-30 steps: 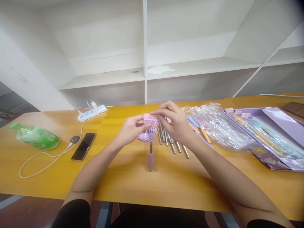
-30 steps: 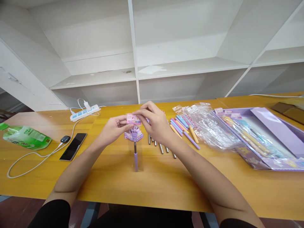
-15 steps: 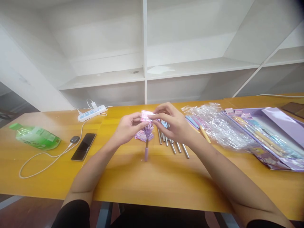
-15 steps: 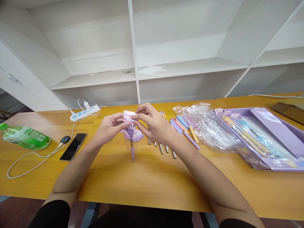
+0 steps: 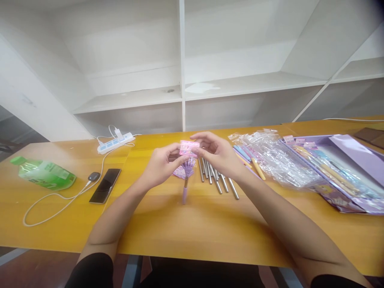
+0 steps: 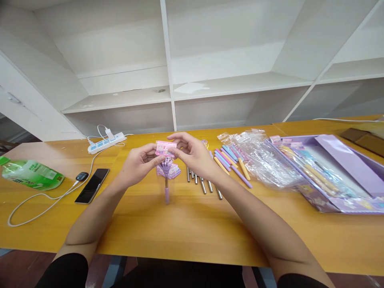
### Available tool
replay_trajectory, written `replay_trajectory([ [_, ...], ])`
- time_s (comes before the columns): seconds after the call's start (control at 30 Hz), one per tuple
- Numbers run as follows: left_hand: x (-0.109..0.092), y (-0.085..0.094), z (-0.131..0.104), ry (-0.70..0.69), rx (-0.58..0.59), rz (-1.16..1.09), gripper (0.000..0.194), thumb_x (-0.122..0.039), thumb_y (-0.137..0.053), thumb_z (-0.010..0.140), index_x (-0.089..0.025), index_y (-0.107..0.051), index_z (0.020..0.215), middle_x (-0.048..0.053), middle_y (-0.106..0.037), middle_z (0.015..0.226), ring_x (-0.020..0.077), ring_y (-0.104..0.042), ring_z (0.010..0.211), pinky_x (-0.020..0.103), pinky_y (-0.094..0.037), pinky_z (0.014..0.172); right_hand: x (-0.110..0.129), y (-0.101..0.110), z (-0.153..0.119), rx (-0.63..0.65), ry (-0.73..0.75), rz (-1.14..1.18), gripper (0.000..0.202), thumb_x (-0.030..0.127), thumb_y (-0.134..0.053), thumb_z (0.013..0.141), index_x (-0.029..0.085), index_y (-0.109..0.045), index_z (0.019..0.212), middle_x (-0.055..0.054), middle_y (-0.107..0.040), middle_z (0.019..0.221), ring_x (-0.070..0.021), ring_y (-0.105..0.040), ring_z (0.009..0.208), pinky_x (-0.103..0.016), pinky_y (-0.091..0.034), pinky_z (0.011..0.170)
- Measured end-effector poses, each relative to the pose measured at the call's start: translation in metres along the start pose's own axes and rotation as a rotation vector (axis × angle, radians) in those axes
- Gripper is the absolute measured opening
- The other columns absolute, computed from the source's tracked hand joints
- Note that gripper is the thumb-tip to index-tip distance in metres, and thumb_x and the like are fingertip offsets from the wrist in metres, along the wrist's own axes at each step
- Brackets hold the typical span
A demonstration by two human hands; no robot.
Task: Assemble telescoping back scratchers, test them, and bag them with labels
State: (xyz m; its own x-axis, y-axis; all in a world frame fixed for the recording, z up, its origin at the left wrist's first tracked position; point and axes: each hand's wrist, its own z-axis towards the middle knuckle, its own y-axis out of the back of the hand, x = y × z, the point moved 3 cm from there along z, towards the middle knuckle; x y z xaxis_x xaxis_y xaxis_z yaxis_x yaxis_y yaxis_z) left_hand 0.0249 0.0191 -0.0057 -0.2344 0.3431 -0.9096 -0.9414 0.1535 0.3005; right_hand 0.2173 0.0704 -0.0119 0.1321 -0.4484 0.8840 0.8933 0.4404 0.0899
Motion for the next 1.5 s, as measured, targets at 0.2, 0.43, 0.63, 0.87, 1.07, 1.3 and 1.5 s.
replay_trajectory([
  [0.2, -0.005, -0.005, -0.003, -0.062, 0.011, 0.188, 0.033, -0.043, -0.071, 0.101, -0.020, -0.076, 0.124, 0.007, -0.082, 0.115, 0.0232, -0.079, 0.100, 0.031, -0.062, 0.089, -0.002, -0.004, -0.002, 0.022, -0.054, 0.073, 0.032, 0.039, -0.082, 0.091, 0.021, -0.071, 0.115, -0.008, -0.078, 0.114, -0.0198, -0.075, 0.101, -0.038, -0.066, 0.087],
  [0.43, -0.011, -0.008, -0.006, -0.079, 0.011, 0.314, 0.029, -0.042, -0.070, 0.101, -0.024, -0.078, 0.121, 0.004, -0.083, 0.108, 0.0228, -0.080, 0.094, 0.029, -0.061, 0.084, 0.001, -0.007, -0.005, 0.020, -0.054, 0.020, 0.032, 0.040, -0.083, 0.089, 0.021, -0.072, 0.112, -0.006, -0.076, 0.103, -0.0171, -0.072, 0.088, -0.034, -0.061, 0.077],
  [0.63, -0.017, -0.010, -0.009, -0.087, 0.032, 0.372, 0.028, -0.037, -0.070, 0.100, -0.031, -0.079, 0.126, -0.002, -0.084, 0.103, 0.0197, -0.080, 0.088, 0.026, -0.060, 0.086, 0.009, -0.011, -0.008, 0.012, -0.029, -0.113, 0.026, 0.034, -0.081, 0.089, 0.020, -0.072, 0.109, 0.002, -0.066, 0.079, -0.0134, -0.064, 0.072, -0.028, -0.051, 0.066],
  [0.87, -0.016, -0.010, -0.009, -0.117, 0.076, 0.475, 0.028, -0.029, -0.066, 0.101, -0.031, -0.080, 0.125, -0.002, -0.083, 0.095, 0.0154, -0.076, 0.079, 0.023, -0.056, 0.077, 0.009, -0.019, -0.012, -0.038, -0.004, -0.206, 0.024, 0.036, -0.084, 0.086, 0.021, -0.074, 0.103, 0.006, -0.056, 0.070, -0.0106, -0.053, 0.064, -0.026, -0.042, 0.060],
  [1.07, -0.017, -0.004, -0.009, -0.129, 0.047, 0.447, 0.023, -0.026, -0.065, 0.101, -0.029, -0.081, 0.118, -0.001, -0.084, 0.101, 0.0160, -0.078, 0.086, 0.023, -0.058, 0.079, 0.011, -0.018, -0.013, -0.070, 0.008, -0.168, 0.029, 0.041, -0.087, 0.085, 0.021, -0.073, 0.101, 0.003, -0.065, 0.077, -0.0114, -0.059, 0.068, -0.027, -0.048, 0.063],
  [1.3, -0.017, 0.002, -0.007, -0.124, 0.016, 0.334, 0.026, -0.040, -0.072, 0.101, -0.026, -0.081, 0.121, 0.004, -0.084, 0.110, 0.0214, -0.081, 0.097, 0.027, -0.064, 0.082, 0.015, -0.010, -0.010, -0.015, -0.040, -0.125, 0.033, 0.046, -0.085, 0.087, 0.022, -0.074, 0.107, -0.005, -0.078, 0.102, -0.0182, -0.073, 0.089, -0.033, -0.059, 0.077],
  [1.5, -0.004, 0.015, -0.001, -0.030, -0.041, 0.152, 0.036, -0.044, -0.078, 0.096, -0.022, -0.079, 0.125, 0.008, -0.083, 0.117, 0.0263, -0.081, 0.105, 0.035, -0.069, 0.089, 0.016, 0.009, -0.003, 0.033, -0.036, -0.161, 0.033, 0.048, -0.079, 0.093, 0.021, -0.074, 0.109, -0.006, -0.078, 0.102, -0.0182, -0.071, 0.090, -0.034, -0.057, 0.080],
])
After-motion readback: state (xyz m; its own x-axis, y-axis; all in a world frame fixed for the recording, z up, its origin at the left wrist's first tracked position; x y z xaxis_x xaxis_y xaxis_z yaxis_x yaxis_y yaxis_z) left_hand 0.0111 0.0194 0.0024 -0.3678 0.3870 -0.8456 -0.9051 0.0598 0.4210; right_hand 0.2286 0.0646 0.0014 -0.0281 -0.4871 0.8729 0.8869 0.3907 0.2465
